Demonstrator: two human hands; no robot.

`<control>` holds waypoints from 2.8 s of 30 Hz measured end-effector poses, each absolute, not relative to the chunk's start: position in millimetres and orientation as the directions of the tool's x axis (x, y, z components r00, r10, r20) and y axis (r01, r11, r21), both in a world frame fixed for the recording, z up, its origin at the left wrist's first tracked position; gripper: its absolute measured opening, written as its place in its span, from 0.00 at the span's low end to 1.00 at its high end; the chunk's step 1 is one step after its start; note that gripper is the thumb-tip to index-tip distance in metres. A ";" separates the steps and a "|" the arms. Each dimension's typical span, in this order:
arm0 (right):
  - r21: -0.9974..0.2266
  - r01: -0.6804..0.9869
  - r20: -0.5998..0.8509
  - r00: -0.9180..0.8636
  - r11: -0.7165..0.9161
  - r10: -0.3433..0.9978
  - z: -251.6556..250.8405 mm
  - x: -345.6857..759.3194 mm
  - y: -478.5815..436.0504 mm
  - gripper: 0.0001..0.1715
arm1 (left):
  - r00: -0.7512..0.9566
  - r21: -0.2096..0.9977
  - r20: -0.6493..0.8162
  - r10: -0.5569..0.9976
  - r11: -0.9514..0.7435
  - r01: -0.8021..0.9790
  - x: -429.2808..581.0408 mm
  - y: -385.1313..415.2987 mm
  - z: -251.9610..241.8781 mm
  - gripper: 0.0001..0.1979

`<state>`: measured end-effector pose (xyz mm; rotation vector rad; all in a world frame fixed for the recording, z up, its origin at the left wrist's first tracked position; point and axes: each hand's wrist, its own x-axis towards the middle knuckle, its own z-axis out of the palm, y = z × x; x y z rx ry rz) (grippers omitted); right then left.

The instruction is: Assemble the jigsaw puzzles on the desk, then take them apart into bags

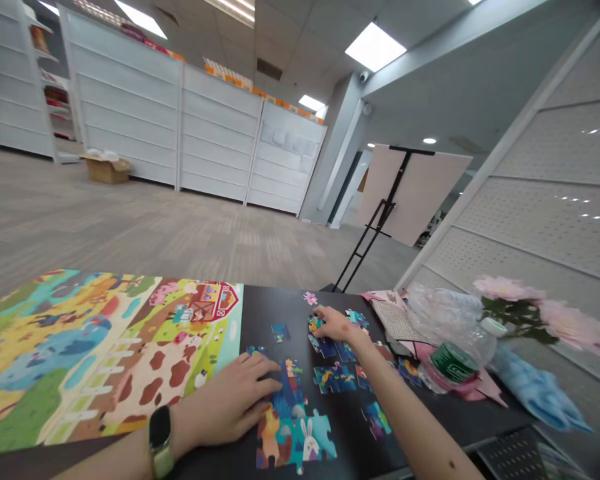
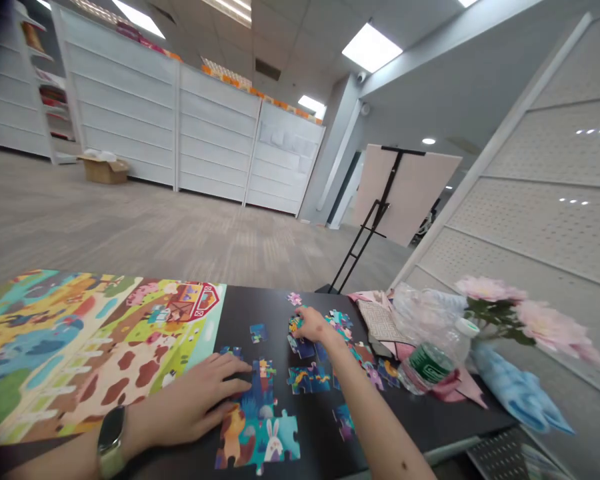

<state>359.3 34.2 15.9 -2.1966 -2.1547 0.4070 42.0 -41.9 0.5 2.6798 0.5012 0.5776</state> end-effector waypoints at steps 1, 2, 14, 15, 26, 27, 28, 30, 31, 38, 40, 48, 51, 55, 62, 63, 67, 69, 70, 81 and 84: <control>-0.198 0.979 -0.172 0.013 -0.047 0.985 22.2 354.6 33.9 0.20 | 0.852 0.394 0.339 0.398 -0.883 0.256 42.1 -42.1 -1.1 0.16; -0.192 0.979 -0.175 0.026 -0.060 0.984 28.7 348.7 32.3 0.20 | 0.850 0.380 0.351 0.392 -0.890 0.253 42.2 -41.9 -2.6 0.15; -0.352 0.932 0.174 0.160 -0.090 0.972 118.5 309.7 -55.5 0.24 | 0.841 0.376 0.413 0.350 -0.906 0.193 41.7 -24.4 -20.5 0.13; -0.365 0.928 0.199 0.156 -0.074 0.968 122.5 308.1 -68.8 0.23 | 0.853 0.373 0.408 0.326 -0.912 0.170 42.4 -25.3 -20.4 0.13; -0.920 0.354 0.341 0.502 0.171 0.795 31.0 268.4 -225.1 0.13 | 0.920 0.377 0.331 0.210 -0.923 0.075 48.3 -27.3 -29.8 0.14; -0.958 0.251 0.254 0.526 0.138 0.811 15.0 255.1 -231.4 0.15 | 0.921 0.378 0.327 0.210 -0.923 0.076 48.5 -27.4 -30.6 0.14; -0.985 0.148 0.158 0.532 0.093 0.832 -0.6 240.8 -236.0 0.18 | 0.924 0.376 0.323 0.205 -0.924 0.073 48.8 -28.1 -30.7 0.14; -0.999 -0.012 0.022 0.504 0.032 0.863 -28.4 212.5 -240.2 0.18 | 0.930 0.367 0.317 0.188 -0.928 0.063 49.5 -30.4 -29.9 0.14; -0.999 -0.052 -0.018 0.503 0.010 0.864 -39.9 200.3 -240.2 0.16 | 0.931 0.362 0.314 0.186 -0.930 0.064 49.9 -31.5 -29.2 0.14; -0.992 -0.120 -0.100 0.528 -0.043 0.843 -70.3 174.2 -229.9 0.16 | 0.933 0.362 0.285 0.219 -0.926 0.107 48.9 -36.8 -22.7 0.14; -0.991 -0.119 -0.116 0.534 -0.061 0.837 -69.9 175.2 -229.2 0.16 | 0.937 0.369 0.280 0.209 -0.925 0.096 47.9 -39.4 -20.8 0.14; -0.987 -0.134 -0.149 0.549 -0.090 0.822 -67.6 170.1 -229.9 0.20 | 0.933 0.387 0.265 0.246 -0.913 0.130 47.7 -47.7 -18.6 0.16; -0.986 -0.142 -0.150 0.532 -0.087 0.833 -68.9 171.1 -228.4 0.19 | 0.930 0.402 0.253 0.267 -0.903 0.150 49.1 -49.4 -19.1 0.15; -0.986 -0.133 -0.152 0.518 -0.096 0.842 -69.1 172.6 -229.0 0.19 | 0.915 0.414 0.258 0.311 -0.891 0.186 50.8 -52.2 -19.7 0.16; -0.992 -0.126 -0.079 0.599 -0.003 0.797 -79.3 174.8 -243.1 0.18 | 0.914 0.409 0.233 0.332 -0.886 0.218 52.0 -55.3 -17.8 0.16; -0.988 -0.152 -0.091 0.599 0.001 0.795 -83.9 174.6 -244.7 0.17 | 0.913 0.409 0.230 0.337 -0.885 0.224 52.2 -55.6 -17.6 0.16; -0.957 -0.291 -0.178 0.544 -0.014 0.820 -104.5 170.3 -245.8 0.15 | 0.905 0.416 0.233 0.355 -0.878 0.237 53.1 -54.4 -18.4 0.15; -0.940 -0.341 -0.204 0.501 -0.025 0.841 -111.0 167.1 -244.0 0.15 | 0.897 0.413 0.230 0.377 -0.873 0.261 53.7 -52.2 -19.4 0.15; -0.935 -0.354 -0.210 0.485 -0.029 0.849 -112.6 165.7 -243.0 0.15 | 0.890 0.409 0.228 0.394 -0.868 0.280 54.1 -50.9 -19.8 0.15; -0.976 -0.213 -0.140 0.506 -0.034 0.851 -104.3 163.1 -228.2 0.20 | 0.862 0.380 0.238 0.447 -0.860 0.341 55.8 -45.9 -23.9 0.16; -0.978 -0.204 -0.138 0.518 -0.035 0.844 -108.2 161.7 -224.6 0.23 | 0.860 0.385 0.238 0.451 -0.857 0.343 55.6 -45.5 -25.0 0.15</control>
